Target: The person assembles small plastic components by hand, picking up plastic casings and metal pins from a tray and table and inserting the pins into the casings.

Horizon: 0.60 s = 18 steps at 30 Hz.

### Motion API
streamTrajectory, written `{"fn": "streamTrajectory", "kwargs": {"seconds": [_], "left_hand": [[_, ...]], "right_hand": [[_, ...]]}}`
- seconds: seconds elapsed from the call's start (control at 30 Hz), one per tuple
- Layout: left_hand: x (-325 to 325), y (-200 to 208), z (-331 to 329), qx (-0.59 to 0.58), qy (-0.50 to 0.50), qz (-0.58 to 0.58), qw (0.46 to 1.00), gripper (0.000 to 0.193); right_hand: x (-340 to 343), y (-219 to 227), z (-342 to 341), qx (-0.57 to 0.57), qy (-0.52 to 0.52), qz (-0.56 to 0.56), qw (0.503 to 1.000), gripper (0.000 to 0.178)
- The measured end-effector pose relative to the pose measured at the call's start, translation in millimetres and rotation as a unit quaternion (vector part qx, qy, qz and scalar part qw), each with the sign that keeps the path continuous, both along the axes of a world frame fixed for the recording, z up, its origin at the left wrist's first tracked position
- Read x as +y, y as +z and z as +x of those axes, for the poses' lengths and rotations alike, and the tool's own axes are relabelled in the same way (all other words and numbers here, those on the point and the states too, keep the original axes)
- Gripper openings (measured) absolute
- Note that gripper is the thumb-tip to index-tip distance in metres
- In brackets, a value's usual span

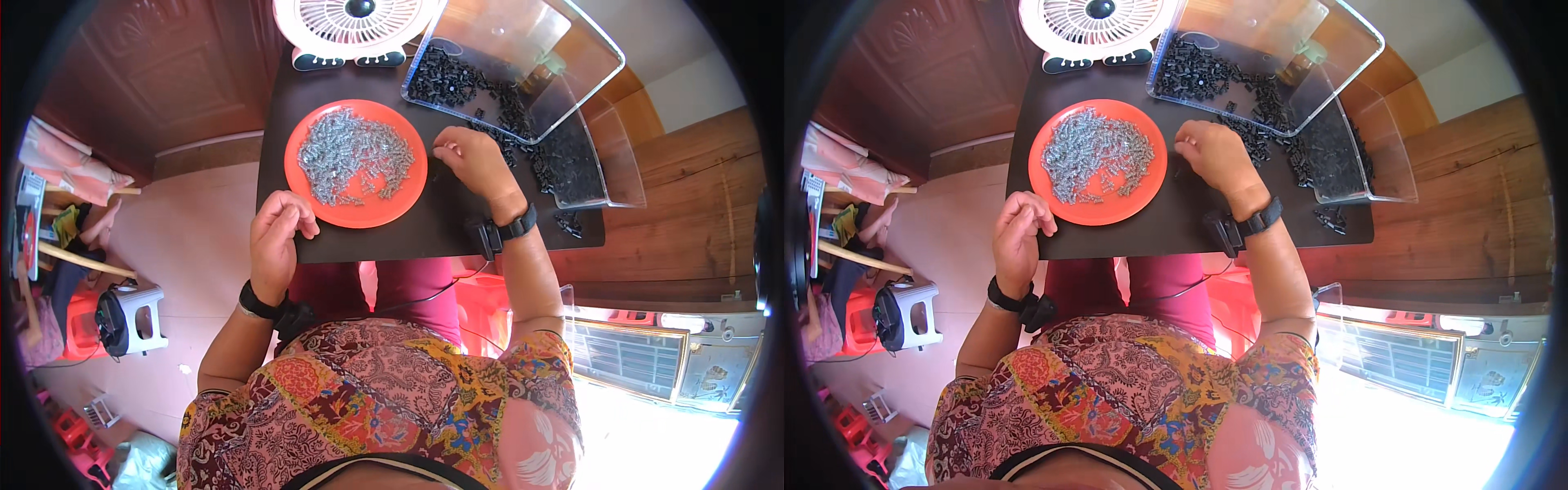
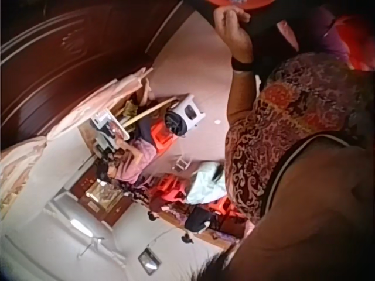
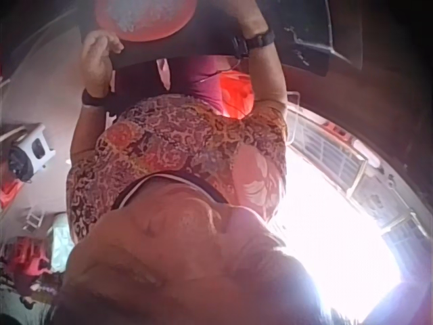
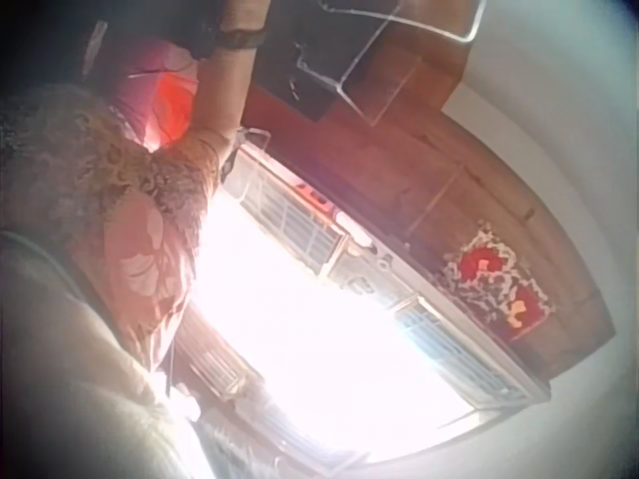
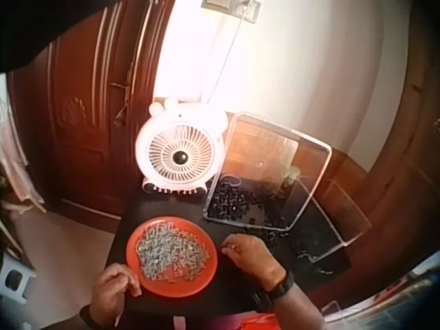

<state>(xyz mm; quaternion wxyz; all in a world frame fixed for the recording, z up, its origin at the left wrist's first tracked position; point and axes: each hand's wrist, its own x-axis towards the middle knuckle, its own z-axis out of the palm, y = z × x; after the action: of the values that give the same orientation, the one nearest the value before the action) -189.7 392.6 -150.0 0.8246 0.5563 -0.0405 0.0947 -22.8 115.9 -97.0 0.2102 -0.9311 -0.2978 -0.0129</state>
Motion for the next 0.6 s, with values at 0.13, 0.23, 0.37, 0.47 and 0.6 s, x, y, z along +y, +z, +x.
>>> {"fn": "streamTrajectory", "kwargs": {"seconds": [0.13, 0.23, 0.37, 0.47, 0.6], "left_hand": [[-0.7, 1.9, -1.8, 0.002, 0.005, 0.003, 1.0, 0.018], [-2.1, 8.1, -3.4, 0.037, 0.012, 0.013, 0.999, 0.017], [-8.2, 22.8, -2.7, 0.027, 0.015, 0.067, 0.997, 0.018], [-12.2, 31.4, 1.9, 0.017, -0.009, 0.079, 0.997, 0.019], [-16.7, 41.9, 4.1, 0.017, -0.036, 0.083, 0.996, 0.018]], "right_hand": [[8.5, 25.0, -18.7, 0.241, -0.04, 0.201, 0.949, 0.016], [21.6, 28.6, -35.7, 0.297, 0.011, 0.325, 0.898, 0.016], [39.9, 33.8, -55.2, 0.372, 0.054, 0.413, 0.83, 0.015], [51.9, 29.7, -64.2, 0.402, 0.074, 0.444, 0.797, 0.015], [65.5, 20.7, -69.6, 0.428, 0.114, 0.459, 0.77, 0.015]]}}
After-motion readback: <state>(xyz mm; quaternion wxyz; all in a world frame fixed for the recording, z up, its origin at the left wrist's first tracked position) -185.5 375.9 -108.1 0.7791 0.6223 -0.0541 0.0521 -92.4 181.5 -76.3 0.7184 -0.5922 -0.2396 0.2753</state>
